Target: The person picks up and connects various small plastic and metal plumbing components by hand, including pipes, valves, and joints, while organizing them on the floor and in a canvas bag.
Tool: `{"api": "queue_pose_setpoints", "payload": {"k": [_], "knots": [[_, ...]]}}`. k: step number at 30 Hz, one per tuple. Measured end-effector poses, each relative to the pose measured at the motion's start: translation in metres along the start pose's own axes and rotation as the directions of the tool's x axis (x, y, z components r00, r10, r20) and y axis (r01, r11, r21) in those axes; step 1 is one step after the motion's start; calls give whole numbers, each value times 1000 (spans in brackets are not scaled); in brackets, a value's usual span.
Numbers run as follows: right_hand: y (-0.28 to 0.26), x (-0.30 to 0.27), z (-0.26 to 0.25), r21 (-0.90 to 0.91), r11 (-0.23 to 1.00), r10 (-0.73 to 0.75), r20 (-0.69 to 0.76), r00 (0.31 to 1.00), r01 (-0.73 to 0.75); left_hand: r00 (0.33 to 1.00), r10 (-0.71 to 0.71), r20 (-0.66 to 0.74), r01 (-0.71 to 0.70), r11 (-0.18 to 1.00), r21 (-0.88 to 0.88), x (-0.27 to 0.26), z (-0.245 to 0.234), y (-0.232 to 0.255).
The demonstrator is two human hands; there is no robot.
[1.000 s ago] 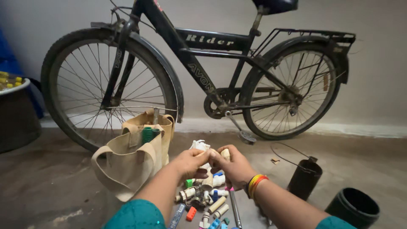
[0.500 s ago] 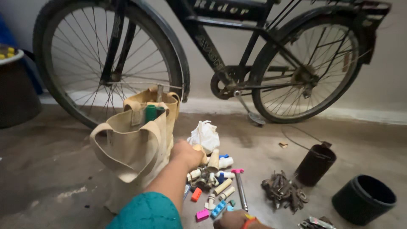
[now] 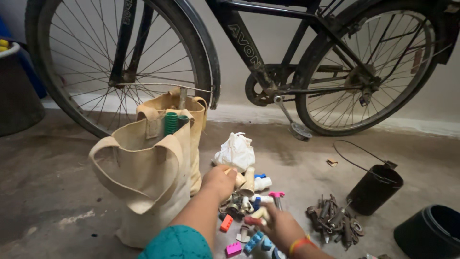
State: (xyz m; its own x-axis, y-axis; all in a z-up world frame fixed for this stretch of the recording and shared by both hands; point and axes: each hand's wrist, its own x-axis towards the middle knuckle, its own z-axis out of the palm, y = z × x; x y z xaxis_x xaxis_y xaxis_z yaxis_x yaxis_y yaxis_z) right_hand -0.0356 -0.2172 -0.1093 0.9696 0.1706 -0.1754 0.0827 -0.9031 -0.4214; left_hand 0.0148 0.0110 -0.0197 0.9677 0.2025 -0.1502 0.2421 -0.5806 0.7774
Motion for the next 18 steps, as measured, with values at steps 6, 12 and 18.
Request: {"api": "queue_pose_setpoints", "payload": {"k": [6,12,18], "knots": [[-72,14,-68,790,595,154,68,986,-148,987,94,-127,-97,995,-21,-1,-5,17],[-154,-18,-163,964,262,35,40,999,-48,974,165,-157,-209,921,-328,-10,-49,85],[-188,-31,-225,957,285,180,-110,977,55,945,327,-3,-314,904,-290,-55,-90,150]]}}
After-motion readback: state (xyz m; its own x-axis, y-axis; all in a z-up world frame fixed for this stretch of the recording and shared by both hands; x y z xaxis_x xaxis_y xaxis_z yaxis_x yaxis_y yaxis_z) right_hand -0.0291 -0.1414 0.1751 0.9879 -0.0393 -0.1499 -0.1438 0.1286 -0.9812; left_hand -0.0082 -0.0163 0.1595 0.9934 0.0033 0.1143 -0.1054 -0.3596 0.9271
